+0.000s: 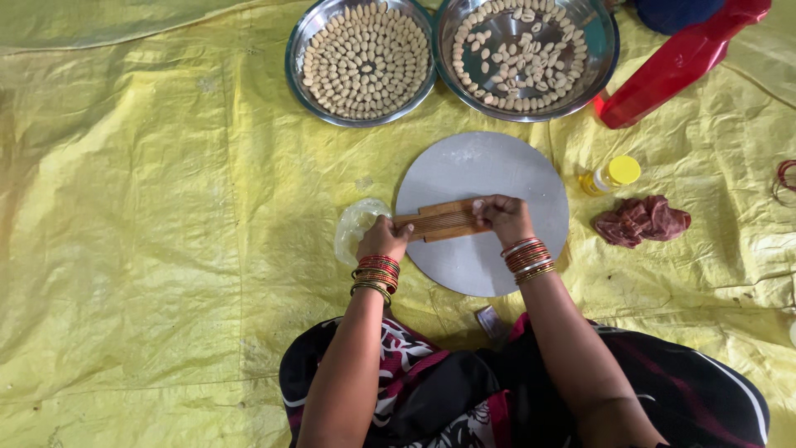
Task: The person kneads a ball of dough on a round board, then rolls small pieces into balls. They press each ball onto a grooved wooden tool to create ridged dumplings and place them into a metal tray.
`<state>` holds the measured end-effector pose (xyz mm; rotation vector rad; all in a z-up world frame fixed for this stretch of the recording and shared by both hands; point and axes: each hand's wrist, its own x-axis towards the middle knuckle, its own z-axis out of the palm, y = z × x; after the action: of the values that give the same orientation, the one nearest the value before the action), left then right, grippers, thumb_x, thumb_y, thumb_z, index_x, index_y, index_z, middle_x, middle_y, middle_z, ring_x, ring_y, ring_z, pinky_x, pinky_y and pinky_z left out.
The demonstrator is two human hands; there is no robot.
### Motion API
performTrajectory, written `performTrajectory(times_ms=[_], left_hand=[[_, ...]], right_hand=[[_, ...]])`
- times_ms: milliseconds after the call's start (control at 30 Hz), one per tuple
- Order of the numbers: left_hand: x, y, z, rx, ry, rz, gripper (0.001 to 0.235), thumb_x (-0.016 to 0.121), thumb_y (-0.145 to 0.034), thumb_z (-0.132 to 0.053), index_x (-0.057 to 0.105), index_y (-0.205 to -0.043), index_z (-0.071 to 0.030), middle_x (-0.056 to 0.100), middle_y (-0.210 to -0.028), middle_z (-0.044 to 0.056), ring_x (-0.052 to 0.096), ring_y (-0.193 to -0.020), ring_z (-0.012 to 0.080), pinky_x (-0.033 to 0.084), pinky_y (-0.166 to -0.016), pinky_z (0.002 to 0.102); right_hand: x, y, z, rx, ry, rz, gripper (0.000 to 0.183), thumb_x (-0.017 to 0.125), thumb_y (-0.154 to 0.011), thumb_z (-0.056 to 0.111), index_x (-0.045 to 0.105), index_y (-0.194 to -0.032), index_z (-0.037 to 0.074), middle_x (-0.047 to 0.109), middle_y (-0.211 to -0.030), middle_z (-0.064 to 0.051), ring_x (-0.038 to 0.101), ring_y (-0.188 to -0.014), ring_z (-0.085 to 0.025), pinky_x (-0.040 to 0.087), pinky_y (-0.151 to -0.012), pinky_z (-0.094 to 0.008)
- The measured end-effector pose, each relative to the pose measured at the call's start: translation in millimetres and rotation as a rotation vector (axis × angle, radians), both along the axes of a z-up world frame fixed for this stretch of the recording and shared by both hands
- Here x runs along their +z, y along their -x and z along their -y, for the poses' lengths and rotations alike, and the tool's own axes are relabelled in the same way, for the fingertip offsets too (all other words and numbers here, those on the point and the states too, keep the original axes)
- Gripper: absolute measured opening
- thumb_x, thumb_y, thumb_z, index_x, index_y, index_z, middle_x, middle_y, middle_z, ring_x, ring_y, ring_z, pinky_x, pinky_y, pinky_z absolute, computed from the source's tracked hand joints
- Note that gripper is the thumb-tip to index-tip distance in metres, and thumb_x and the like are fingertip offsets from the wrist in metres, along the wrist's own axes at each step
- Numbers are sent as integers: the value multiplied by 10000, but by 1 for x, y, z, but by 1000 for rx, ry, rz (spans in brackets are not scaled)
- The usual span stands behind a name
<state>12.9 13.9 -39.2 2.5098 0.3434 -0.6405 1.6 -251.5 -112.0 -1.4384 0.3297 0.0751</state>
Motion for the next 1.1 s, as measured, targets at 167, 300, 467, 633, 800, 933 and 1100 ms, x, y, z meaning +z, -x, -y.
performTrajectory(times_ms=[167, 300, 467, 633, 800, 933, 1100], left_hand=[[-10, -1, -3, 59, 72, 60, 528, 726, -826, -624, 672, -927, -108, 753, -864, 84, 728, -784, 231, 587, -734, 399], [-8, -4, -2, 44, 271, 62, 560, 732, -822, -664, 694, -803, -105, 720, -713, 63, 663, -603, 171, 562, -572, 333], [3, 4, 9, -48, 478, 184, 455, 757, -826, -536, 708, -704, -100, 680, -583, 37, 601, -473, 128, 512, -461, 297], [12, 5, 13, 5, 499, 346, 359, 806, -791, -410, 701, -662, -91, 683, -558, 31, 607, -457, 99, 503, -471, 289], [19, 4, 11, 14, 477, 286, 368, 788, -804, -401, 683, -651, -83, 664, -540, 39, 580, -447, 117, 483, -453, 313], [23, 6, 12, 8, 462, 322, 367, 789, -793, -407, 678, -653, -86, 646, -524, 53, 576, -441, 126, 471, -449, 318], [25, 6, 13, 46, 416, 276, 371, 790, -781, -422, 675, -648, -95, 641, -516, 43, 563, -437, 132, 453, -440, 321]], right_hand=[[-4, 0, -3, -20, -34, -116, 134, 641, -979, 64, 760, -1001, 5, 752, -858, -74, 679, -715, -118, 608, -680, -268], [10, 1, 0, -45, -96, -129, 95, 653, -969, 58, 712, -1027, 13, 753, -885, -93, 688, -731, -132, 605, -682, -263], [29, 7, 7, 7, -178, -113, 106, 693, -924, 25, 735, -1013, -15, 749, -962, -59, 723, -837, -113, 639, -801, -253], [42, 11, -6, 121, -80, -155, 159, 728, -917, 65, 773, -1050, -11, 755, -939, -64, 709, -821, -107, 623, -785, -261], [52, 15, -25, 175, 89, -118, 161, 756, -864, 21, 761, -1022, -8, 761, -889, -68, 712, -758, -113, 626, -728, -273], [53, 16, -27, 178, 195, -52, 147, 775, -852, 10, 757, -995, -22, 765, -859, -74, 700, -728, -113, 609, -692, -274], [40, 12, -19, 161, 151, -60, 158, 770, -840, -15, 742, -993, -41, 759, -862, -93, 712, -736, -130, 621, -707, -285]])
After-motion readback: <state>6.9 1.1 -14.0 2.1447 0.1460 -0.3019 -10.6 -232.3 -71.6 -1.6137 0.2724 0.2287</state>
